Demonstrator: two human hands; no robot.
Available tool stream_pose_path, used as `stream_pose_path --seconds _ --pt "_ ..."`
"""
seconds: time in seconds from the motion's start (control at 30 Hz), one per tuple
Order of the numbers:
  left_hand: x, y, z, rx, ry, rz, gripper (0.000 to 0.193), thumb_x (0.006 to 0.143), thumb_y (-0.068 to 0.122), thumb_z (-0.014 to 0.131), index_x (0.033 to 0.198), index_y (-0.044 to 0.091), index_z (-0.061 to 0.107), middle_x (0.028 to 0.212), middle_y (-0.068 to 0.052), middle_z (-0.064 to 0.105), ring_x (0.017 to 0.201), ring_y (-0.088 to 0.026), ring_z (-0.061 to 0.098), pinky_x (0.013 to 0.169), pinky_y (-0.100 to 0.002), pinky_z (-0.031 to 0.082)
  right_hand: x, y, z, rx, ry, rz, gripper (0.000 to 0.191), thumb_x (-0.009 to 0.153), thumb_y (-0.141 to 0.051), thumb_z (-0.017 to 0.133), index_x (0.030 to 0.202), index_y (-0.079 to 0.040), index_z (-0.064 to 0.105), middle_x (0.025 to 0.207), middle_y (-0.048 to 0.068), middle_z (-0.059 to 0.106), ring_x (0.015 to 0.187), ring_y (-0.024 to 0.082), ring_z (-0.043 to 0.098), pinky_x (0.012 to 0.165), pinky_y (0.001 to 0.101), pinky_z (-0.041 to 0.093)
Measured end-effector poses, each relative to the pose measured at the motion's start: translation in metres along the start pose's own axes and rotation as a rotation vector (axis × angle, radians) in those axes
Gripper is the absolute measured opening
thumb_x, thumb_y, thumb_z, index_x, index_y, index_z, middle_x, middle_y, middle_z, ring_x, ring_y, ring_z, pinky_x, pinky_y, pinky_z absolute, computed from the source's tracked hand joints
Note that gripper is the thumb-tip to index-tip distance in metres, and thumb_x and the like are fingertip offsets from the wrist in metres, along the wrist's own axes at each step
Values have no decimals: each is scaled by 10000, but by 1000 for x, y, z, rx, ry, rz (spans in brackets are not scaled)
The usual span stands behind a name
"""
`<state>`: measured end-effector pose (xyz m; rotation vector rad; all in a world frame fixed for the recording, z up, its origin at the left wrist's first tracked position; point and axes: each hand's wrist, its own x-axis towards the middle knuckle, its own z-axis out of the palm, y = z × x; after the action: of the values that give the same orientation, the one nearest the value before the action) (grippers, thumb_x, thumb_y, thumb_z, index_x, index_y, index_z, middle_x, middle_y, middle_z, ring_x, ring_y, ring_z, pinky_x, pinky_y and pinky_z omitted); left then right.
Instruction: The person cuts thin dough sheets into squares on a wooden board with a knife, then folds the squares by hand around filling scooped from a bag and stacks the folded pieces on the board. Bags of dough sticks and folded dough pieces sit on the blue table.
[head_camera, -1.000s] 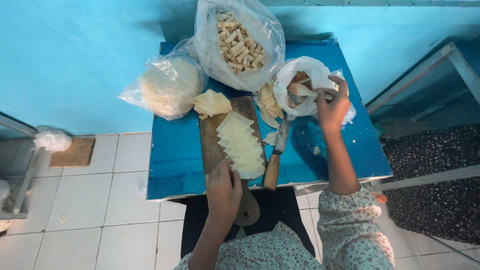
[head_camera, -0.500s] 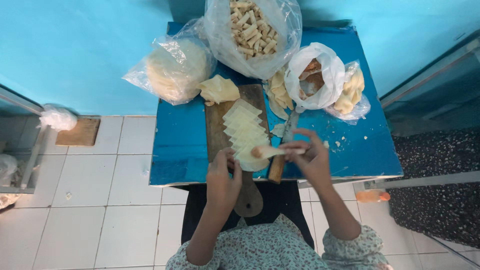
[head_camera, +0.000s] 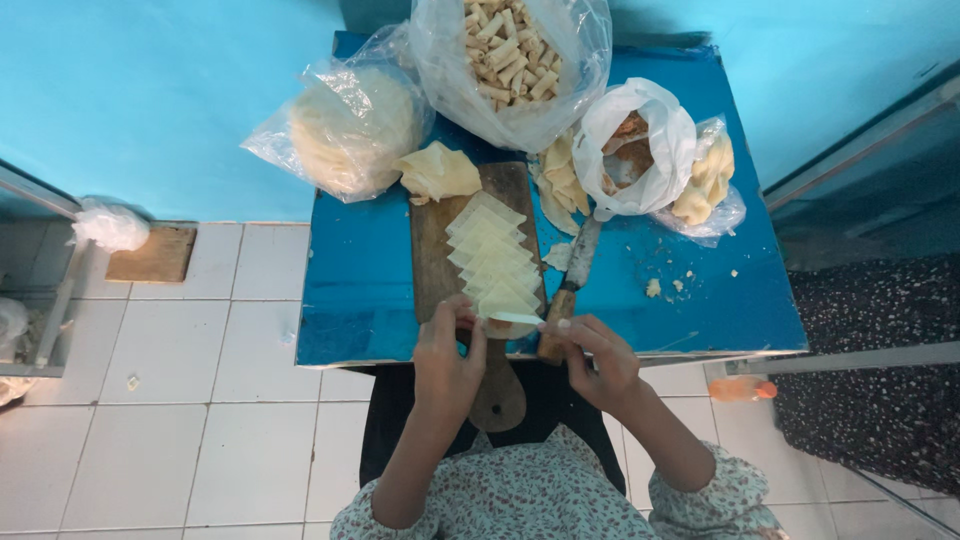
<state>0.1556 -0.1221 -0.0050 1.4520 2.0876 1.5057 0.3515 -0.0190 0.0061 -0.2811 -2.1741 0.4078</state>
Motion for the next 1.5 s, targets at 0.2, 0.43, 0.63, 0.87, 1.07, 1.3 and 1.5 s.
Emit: stream_pose_path --seconds 0.2,0.43,0.63,0.87,1.07,1.3,1.5 --pt "0 1 1 15 19 31 321 860 32 739 1154 49 612 931 -92 729 879 -290 692 793 -421 517 -7 9 -3 -24 20 -10 487 877 169 670 1288 -16 488 1082 152 738 915 281 745 721 350 599" --pt "2 5 -3 -9 -29 210 268 906 12 715 1148 50 605 970 -99 699 895 -294 674 811 -437 503 31 54 -32 -390 401 400 441 994 63 739 1349 -7 487 1116 157 756 960 217 773 678 304 561" --pt "8 9 1 -29 -52 301 240 902 3 705 1119 38 608 990 -129 677 942 -334 647 829 -450 489 81 85 -48 -502 317 444 553 972 35 711 1468 -20 472 1204 174 718 1083 304 727 891 392 594" --pt "10 8 -2 -45 -122 339 203 948 19 652 1149 36 627 969 -109 667 962 -304 649 868 -447 470 53 20 -20 -478 20 495 445 884 -164 816 1275 -87 617 1069 142 652 1014 309 601 923 439 455" --pt "12 8 -4 -28 -146 366 268 917 27 668 1183 42 637 948 -86 670 967 -289 640 868 -451 455 38 -36 11 -477 -184 526 571 742 -238 855 1243 -105 614 947 6 700 957 237 586 825 431 379" --pt "13 7 -6 -23 -150 372 318 900 16 677 1214 36 632 958 -72 684 981 -274 638 878 -447 447 45 -42 18 -533 -262 618 609 732 -248 864 1260 -126 585 856 -41 711 979 217 585 809 454 343" --pt "13 5 -6 -53 -137 376 334 898 15 682 1226 41 629 948 -57 697 969 -261 642 872 -436 455 43 -35 22 -395 -214 690 543 755 -173 844 1228 -129 582 791 -37 676 874 204 613 757 441 359"
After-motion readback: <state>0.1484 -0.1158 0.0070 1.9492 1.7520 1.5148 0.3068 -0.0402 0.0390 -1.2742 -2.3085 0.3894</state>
